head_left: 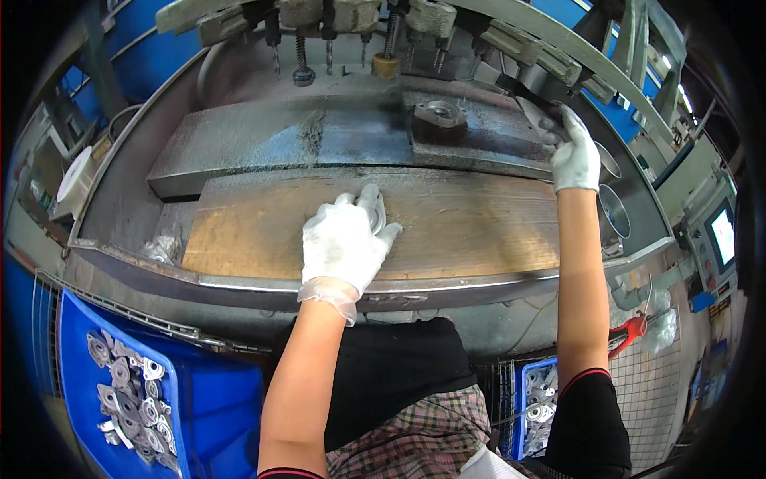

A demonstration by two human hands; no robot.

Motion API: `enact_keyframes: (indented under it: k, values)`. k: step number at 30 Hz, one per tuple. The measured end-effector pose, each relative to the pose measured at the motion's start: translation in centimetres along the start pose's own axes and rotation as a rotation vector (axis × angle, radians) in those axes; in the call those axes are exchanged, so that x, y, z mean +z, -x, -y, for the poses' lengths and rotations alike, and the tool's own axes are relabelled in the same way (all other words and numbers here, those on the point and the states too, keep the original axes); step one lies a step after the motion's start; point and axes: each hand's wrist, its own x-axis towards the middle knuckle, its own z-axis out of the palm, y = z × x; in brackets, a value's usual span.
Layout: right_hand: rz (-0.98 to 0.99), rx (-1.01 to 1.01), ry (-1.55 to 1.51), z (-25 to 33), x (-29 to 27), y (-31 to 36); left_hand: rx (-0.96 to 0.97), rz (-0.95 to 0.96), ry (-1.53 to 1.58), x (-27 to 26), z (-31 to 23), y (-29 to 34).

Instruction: Picking up metal parts, using a machine for processing, and cleaning them with an air gun before placing them in a bin.

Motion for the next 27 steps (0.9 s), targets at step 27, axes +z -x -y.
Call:
enact_keyframes:
  k: [27]
  values:
    - [-0.041, 0.19, 0.241, -7.0, 11.9, 6.3, -0.002, 0.016, 0.042, 0.0, 0.5, -0.2]
